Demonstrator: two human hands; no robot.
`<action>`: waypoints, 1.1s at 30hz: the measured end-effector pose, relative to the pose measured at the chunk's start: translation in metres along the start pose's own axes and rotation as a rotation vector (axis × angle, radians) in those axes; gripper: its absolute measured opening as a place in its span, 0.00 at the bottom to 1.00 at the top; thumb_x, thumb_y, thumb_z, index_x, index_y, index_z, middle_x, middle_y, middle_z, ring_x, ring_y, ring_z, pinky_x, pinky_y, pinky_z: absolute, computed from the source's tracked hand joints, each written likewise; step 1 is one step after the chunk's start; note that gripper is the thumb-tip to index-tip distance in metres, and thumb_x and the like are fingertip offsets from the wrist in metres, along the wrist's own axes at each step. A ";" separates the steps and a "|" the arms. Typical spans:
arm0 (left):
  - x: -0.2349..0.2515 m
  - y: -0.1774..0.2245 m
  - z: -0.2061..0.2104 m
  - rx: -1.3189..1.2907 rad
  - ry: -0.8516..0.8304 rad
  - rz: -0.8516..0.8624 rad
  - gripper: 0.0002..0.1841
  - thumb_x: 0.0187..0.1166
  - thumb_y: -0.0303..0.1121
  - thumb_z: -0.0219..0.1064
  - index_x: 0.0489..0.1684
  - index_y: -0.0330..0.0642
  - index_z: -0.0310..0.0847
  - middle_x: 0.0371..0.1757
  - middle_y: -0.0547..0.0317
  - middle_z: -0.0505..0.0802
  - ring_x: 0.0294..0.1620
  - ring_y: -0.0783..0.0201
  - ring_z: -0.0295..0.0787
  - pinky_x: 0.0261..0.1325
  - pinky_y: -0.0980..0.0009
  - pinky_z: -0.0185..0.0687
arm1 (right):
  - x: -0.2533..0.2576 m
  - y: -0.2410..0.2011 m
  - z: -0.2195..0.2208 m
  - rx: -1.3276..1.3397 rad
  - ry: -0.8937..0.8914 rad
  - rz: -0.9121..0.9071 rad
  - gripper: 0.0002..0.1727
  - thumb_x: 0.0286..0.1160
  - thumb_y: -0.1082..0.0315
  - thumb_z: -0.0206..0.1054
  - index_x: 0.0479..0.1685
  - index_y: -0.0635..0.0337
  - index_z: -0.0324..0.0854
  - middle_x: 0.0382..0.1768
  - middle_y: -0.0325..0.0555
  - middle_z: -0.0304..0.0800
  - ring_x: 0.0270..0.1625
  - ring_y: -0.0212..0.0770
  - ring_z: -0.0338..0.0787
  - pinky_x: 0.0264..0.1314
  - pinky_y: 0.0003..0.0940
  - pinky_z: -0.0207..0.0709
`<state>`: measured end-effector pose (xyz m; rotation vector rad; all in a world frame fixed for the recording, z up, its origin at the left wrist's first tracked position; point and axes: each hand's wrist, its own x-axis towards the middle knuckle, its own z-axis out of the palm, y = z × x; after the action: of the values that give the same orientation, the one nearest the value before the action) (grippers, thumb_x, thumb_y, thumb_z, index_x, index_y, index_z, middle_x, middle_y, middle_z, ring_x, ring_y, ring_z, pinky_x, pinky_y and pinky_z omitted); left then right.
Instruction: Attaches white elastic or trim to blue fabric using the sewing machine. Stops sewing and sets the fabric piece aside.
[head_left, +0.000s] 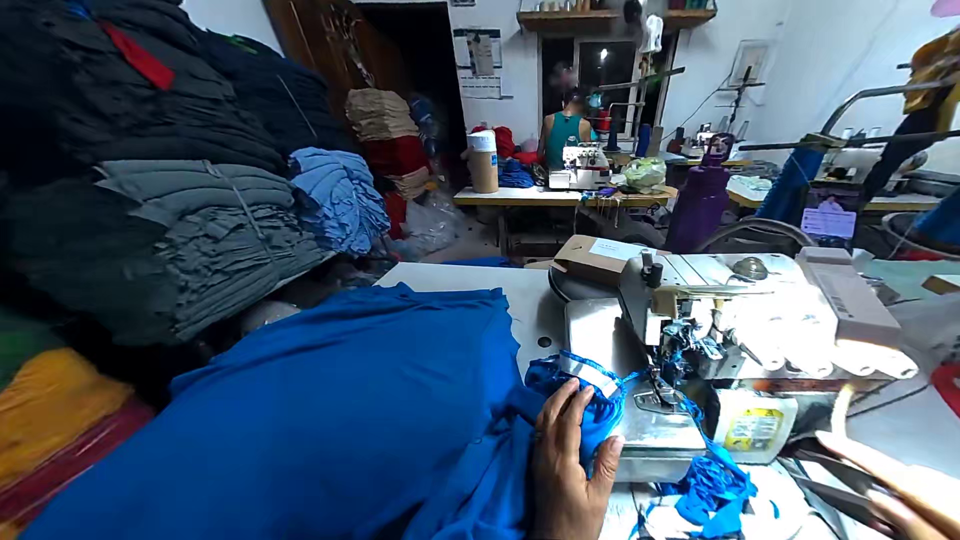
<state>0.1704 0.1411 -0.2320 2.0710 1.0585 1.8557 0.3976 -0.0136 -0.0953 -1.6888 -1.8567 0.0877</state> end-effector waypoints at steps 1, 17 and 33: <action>-0.001 0.000 -0.001 0.003 -0.007 0.000 0.32 0.85 0.57 0.57 0.63 0.33 0.85 0.66 0.37 0.88 0.75 0.55 0.80 0.81 0.65 0.68 | 0.011 -0.008 0.009 -0.002 -0.018 0.016 0.20 0.88 0.67 0.56 0.67 0.73 0.84 0.54 0.67 0.92 0.53 0.56 0.94 0.59 0.46 0.85; -0.007 -0.002 -0.008 0.025 -0.045 0.012 0.29 0.85 0.57 0.56 0.59 0.38 0.87 0.67 0.38 0.88 0.77 0.56 0.79 0.81 0.68 0.67 | 0.094 -0.042 0.089 -0.684 -0.027 -0.174 0.20 0.72 0.67 0.74 0.64 0.54 0.91 0.38 0.55 0.92 0.34 0.55 0.94 0.26 0.48 0.84; -0.010 -0.001 -0.014 -0.124 -0.016 -0.130 0.29 0.80 0.49 0.64 0.64 0.28 0.81 0.66 0.40 0.88 0.73 0.66 0.80 0.76 0.74 0.71 | 0.012 0.014 0.007 -0.149 -0.221 -0.148 0.24 0.77 0.69 0.68 0.73 0.65 0.82 0.49 0.63 0.88 0.39 0.49 0.89 0.40 0.39 0.85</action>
<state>0.1576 0.1309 -0.2376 1.8983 1.0211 1.7916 0.4070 0.0022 -0.1022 -1.6908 -2.1950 0.0792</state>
